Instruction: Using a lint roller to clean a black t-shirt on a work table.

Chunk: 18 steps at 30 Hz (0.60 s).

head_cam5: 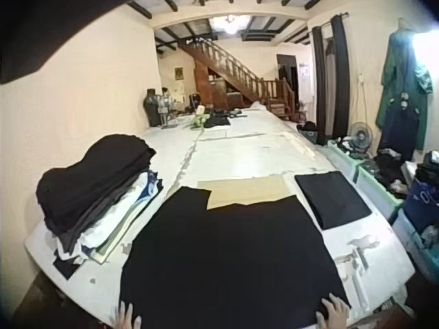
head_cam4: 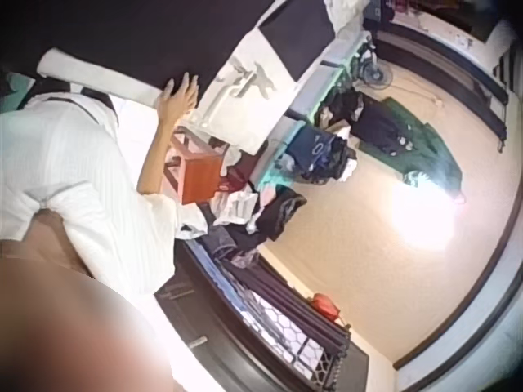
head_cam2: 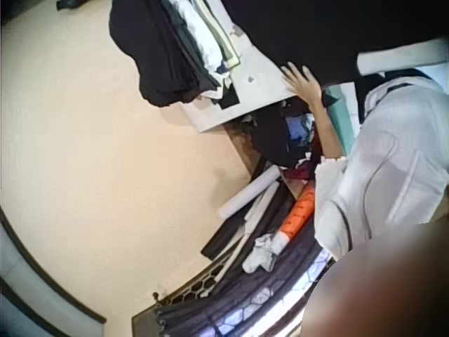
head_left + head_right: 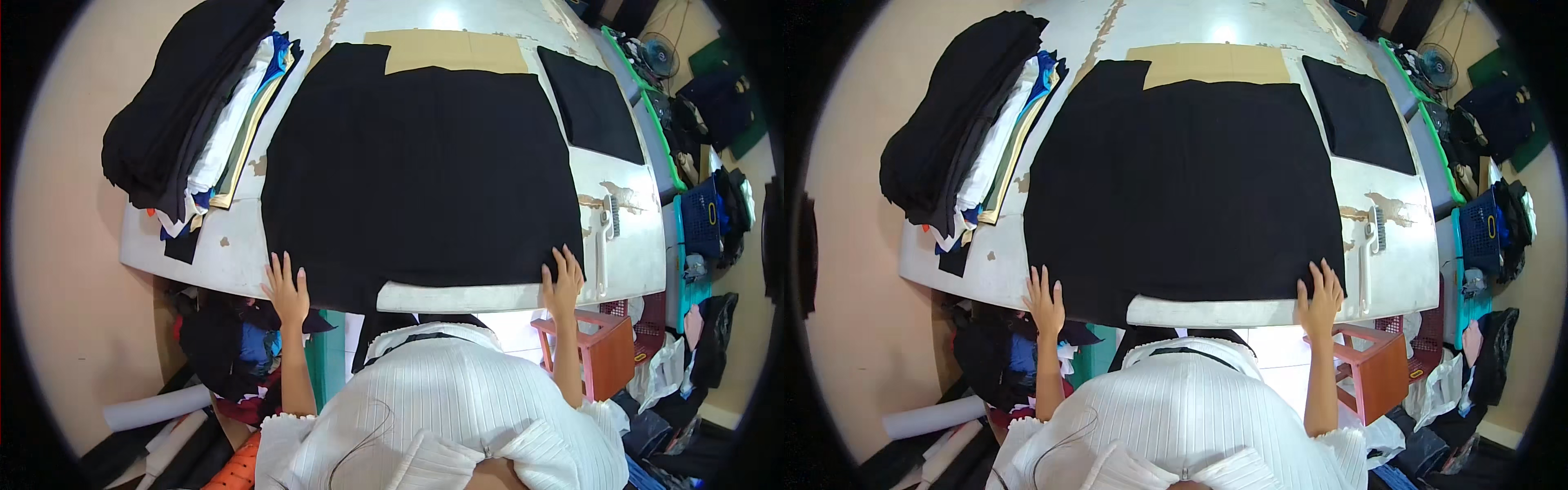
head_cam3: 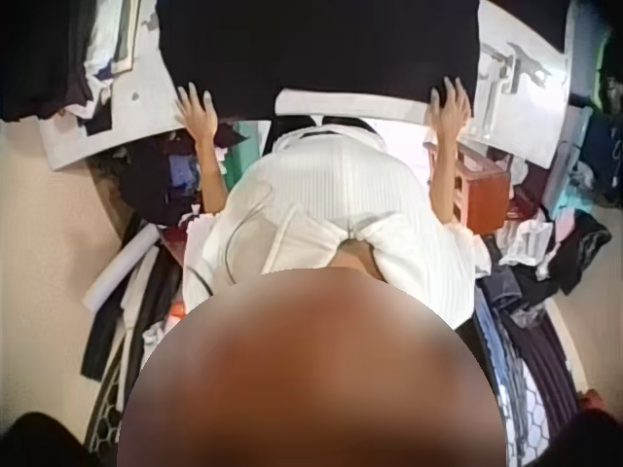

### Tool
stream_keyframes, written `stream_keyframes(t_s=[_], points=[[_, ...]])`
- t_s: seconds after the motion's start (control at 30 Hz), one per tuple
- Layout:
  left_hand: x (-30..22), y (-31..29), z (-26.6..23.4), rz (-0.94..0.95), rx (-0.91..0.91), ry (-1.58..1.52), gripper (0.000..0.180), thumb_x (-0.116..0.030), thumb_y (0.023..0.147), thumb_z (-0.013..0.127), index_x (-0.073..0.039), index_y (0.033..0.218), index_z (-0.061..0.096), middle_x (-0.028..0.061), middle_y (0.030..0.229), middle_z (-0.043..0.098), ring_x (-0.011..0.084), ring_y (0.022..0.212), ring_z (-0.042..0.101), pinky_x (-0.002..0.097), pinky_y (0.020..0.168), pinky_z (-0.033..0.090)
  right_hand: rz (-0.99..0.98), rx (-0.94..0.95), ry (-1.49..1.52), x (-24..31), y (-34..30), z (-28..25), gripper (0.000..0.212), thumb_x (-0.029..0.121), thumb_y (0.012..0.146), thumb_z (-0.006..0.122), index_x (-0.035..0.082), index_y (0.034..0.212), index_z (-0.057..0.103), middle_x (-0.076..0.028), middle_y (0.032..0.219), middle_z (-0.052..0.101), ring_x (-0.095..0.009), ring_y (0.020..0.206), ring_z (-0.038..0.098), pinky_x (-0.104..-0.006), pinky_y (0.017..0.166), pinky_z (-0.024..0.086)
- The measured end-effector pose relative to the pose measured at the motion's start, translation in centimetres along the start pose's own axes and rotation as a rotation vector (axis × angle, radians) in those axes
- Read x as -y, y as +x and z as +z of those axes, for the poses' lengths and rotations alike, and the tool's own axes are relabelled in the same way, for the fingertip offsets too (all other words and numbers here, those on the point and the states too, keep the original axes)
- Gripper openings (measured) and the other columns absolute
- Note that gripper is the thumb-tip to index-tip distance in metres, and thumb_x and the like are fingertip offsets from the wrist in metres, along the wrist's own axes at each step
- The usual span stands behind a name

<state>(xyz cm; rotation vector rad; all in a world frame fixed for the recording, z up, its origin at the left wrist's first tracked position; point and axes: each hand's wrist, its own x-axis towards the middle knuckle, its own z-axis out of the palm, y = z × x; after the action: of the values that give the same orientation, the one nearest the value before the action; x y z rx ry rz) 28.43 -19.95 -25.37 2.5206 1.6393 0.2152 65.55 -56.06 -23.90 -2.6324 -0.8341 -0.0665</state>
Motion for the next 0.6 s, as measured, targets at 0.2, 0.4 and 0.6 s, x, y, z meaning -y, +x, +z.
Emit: stream_keyframes(t_s=[0.2,0.4,0.6], points=[[1.7,-1.3,-1.1,0.006,0.056,-0.096,0.054,-0.044,0.092,0.039,-0.019,0.139,0.031,0.0067,0.148,0.019,0.0329,0.137,0.011,0.0605,0.104,0.006,0.01,0.025,-0.012,0.8,-2.6,-1.3,0.041,0.028,0.085,0.054,0.012,0.123,0.05,-0.01,0.134,0.041,-0.03,0.124,0.035,-0.0428,0.103,0.022],[2.3,-2.1,-2.2,0.046,0.035,-0.185,0.051,-0.036,0.086,0.055,-0.012,0.13,0.044,0.0111,0.142,0.032,0.0341,0.131,0.026,0.0522,0.105,0.017,0.076,0.054,0.015,1.1,-2.9,-2.1,0.039,0.025,0.083,0.057,0.011,0.119,0.052,-0.01,0.132,0.042,-0.03,0.122,0.036,-0.0431,0.102,0.023],[3.7,2.3,-1.5,-0.196,-0.271,-0.44,0.035,-0.023,0.081,0.066,0.002,0.103,0.056,0.0178,0.107,0.055,0.0258,0.098,0.054,0.033,0.085,0.043,-0.036,-0.241,0.057,6.2,0.5,1.2,0.03,0.02,0.08,0.06,0.005,0.105,0.056,-0.016,0.125,0.047,-0.034,0.118,0.04,-0.0455,0.098,0.027]])
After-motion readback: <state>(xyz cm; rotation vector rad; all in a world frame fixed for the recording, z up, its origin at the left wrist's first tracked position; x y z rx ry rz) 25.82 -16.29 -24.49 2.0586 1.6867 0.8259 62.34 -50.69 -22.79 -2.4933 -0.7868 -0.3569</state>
